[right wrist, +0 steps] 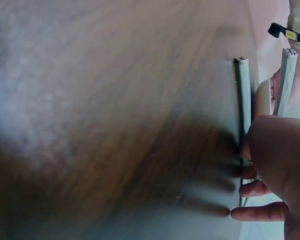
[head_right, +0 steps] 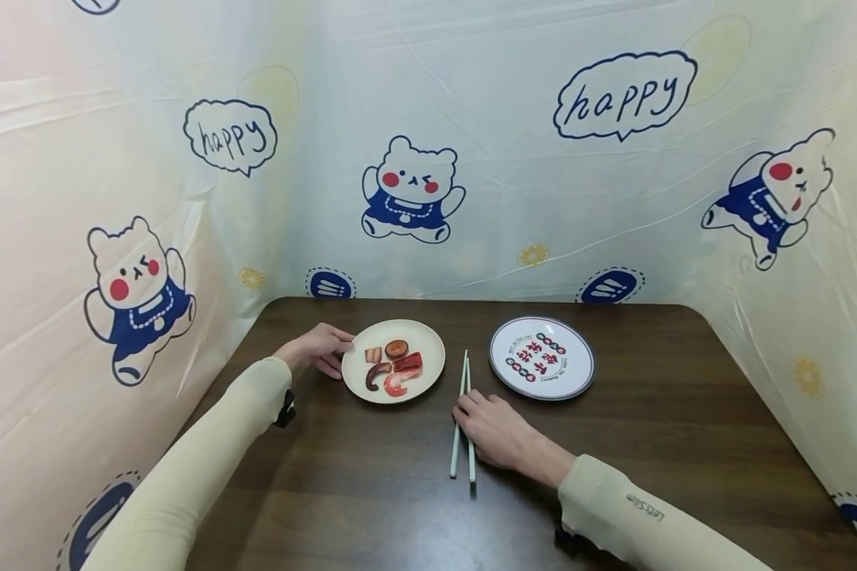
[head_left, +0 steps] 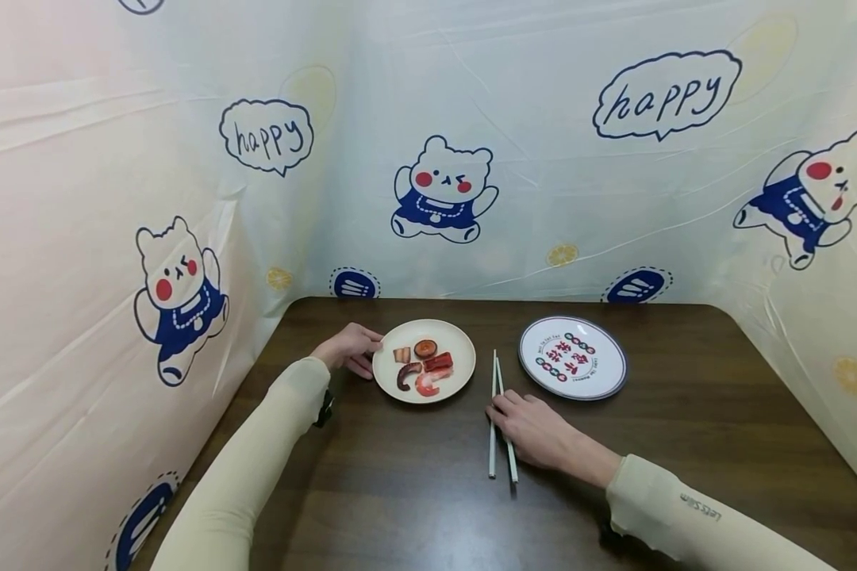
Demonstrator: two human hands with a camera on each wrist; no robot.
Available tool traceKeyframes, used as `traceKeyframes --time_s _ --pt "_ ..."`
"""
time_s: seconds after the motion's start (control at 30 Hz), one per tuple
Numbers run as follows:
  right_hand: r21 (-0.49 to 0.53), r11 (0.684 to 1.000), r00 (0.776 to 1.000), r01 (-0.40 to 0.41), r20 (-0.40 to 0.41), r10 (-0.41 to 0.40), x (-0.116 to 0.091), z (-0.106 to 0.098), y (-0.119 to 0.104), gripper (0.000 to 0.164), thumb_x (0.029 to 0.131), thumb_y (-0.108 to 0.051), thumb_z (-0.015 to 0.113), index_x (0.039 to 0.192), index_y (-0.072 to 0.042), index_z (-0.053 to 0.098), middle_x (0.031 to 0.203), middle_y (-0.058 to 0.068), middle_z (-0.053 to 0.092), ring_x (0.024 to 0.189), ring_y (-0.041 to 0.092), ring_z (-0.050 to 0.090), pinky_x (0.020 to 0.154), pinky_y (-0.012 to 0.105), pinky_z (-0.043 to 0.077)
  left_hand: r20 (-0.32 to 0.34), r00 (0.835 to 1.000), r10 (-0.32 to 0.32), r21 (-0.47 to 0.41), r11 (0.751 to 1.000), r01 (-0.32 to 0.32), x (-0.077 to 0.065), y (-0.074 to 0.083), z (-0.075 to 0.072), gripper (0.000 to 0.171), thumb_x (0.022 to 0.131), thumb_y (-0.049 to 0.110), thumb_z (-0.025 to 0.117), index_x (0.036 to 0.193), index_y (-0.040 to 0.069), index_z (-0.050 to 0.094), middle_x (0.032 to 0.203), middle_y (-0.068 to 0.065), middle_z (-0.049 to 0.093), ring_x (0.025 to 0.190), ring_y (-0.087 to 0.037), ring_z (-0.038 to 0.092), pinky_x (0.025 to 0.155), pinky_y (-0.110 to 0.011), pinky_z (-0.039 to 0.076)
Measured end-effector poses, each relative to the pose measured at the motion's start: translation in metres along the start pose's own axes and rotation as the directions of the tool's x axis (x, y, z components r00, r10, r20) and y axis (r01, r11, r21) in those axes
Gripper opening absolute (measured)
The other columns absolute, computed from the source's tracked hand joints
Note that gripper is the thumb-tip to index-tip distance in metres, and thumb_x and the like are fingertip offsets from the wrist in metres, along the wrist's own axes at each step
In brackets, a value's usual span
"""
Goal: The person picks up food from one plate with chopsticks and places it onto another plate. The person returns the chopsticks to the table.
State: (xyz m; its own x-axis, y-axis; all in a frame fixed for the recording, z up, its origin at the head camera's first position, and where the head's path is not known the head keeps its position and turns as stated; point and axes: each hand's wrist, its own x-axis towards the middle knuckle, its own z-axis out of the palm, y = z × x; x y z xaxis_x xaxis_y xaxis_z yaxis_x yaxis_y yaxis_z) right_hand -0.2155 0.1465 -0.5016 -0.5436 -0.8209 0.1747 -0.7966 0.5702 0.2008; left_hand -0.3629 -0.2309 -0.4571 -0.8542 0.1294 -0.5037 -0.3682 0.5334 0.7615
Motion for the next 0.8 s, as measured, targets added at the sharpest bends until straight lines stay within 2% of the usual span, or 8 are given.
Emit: traceKeyframes --time_s 0.27,0.53,0.8 --pt "0.049 0.999 1.000 0.001 -0.012 -0.001 -0.002 0.002 0.003 0.043 0.086 -0.011 0.081 0.127 -0.002 0.072 0.121 0.012 0.063 0.109 0.027 0.060 0.082 0.039 0.060 -0.005 1.000 0.005 -0.003 1.000 -0.005 0.002 -0.001 0.000 0.044 0.111 0.012 0.056 0.152 0.000 0.053 0.143 -0.029 0.056 0.079 -0.028 0.075 0.071 -0.041 0.067" --pt "0.083 0.997 0.999 0.000 -0.044 0.004 -0.003 0.006 0.007 0.043 0.090 -0.006 0.075 0.131 0.001 0.069 0.126 0.014 0.062 0.107 0.027 0.060 0.082 0.039 0.059 0.003 1.000 0.003 -0.007 1.000 -0.003 0.003 -0.002 0.000 0.044 0.110 0.012 0.056 0.152 0.000 0.053 0.142 -0.028 0.057 0.078 -0.027 0.075 0.072 -0.041 0.067" --pt "0.118 0.993 0.999 -0.007 -0.045 0.013 -0.003 0.009 0.013 0.043 0.092 -0.002 0.073 0.134 0.006 0.066 0.135 0.024 0.059 0.113 0.032 0.062 0.094 0.043 0.059 0.000 1.000 0.005 -0.010 1.000 -0.005 0.003 -0.002 0.000 0.043 0.110 0.011 0.056 0.152 -0.001 0.053 0.143 -0.028 0.056 0.078 -0.028 0.075 0.071 -0.041 0.067"
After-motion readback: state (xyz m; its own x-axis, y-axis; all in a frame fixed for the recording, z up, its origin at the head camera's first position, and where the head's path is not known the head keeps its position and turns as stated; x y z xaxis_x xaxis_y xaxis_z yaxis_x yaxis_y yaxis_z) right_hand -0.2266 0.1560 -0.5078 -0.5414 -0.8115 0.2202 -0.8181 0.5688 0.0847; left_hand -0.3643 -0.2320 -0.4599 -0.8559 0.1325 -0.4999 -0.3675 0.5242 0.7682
